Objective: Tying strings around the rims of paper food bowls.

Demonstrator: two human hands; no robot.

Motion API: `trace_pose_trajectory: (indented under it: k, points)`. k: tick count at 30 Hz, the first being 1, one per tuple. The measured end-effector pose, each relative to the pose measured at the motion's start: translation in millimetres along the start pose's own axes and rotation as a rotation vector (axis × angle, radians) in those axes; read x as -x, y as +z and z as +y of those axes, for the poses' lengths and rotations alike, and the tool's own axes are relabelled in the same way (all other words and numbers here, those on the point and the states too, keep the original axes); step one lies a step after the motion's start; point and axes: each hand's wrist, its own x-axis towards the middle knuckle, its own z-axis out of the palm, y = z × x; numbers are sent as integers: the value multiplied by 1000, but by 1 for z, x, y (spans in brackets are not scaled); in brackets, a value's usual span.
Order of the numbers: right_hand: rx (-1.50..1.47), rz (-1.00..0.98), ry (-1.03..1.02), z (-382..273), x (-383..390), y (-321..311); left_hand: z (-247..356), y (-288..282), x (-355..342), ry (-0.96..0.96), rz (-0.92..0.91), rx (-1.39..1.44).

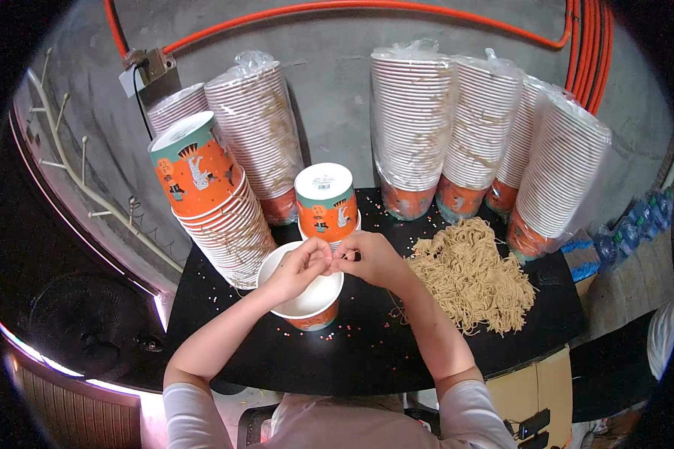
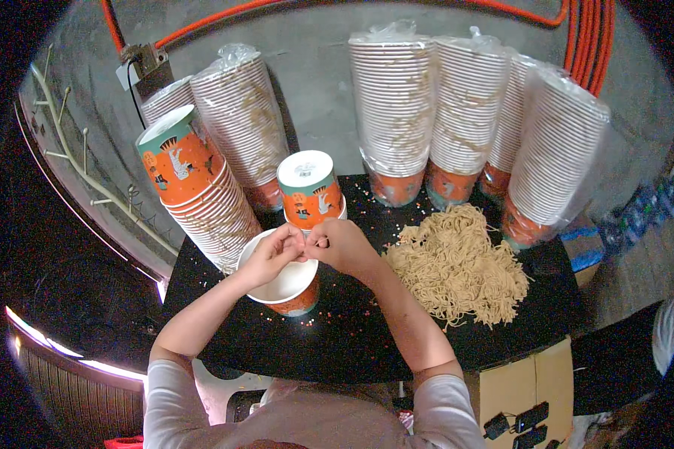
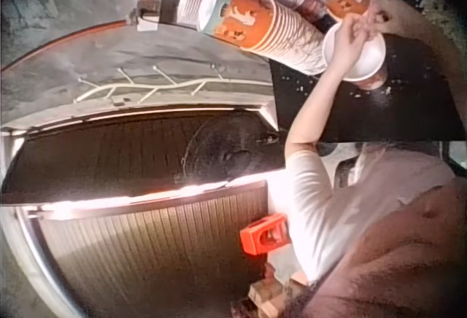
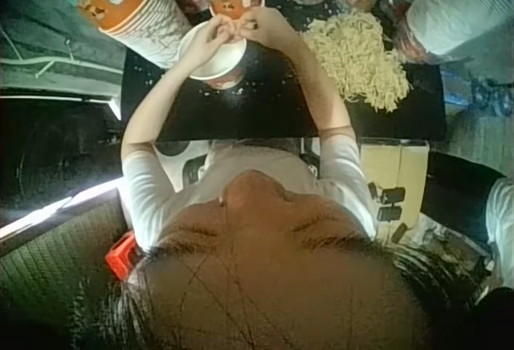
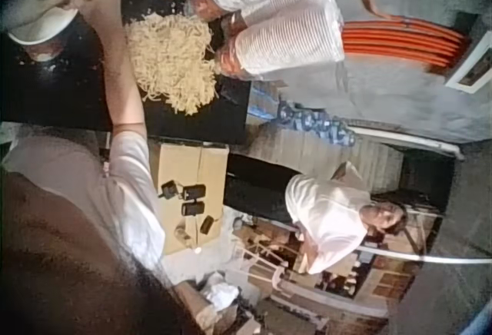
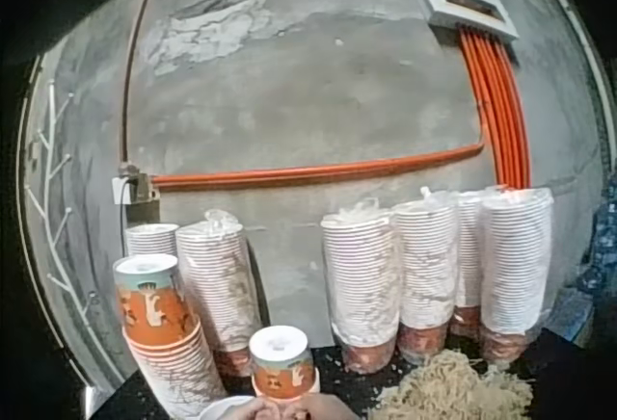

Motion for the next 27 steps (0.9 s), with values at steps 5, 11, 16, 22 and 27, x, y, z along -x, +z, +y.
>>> trace_pose_trajectory:
  k: [5,11,16,22,27]
  points:
    - [-29,12,1,9,0,-2,5,3,-2,17,0,-7]
    - [-37,-33,-8,7,0,-9,8,2,-9,-7,9,-80]
    - [-28,-43,-60,5,2,-11,11,5,-14,2,32,-187]
    - [65,-79,-31,1,1,-13,9,6,-15,21,90,-201]
    - [48,-97,-12,4,2,-12,6,5,-16,41,120,-209]
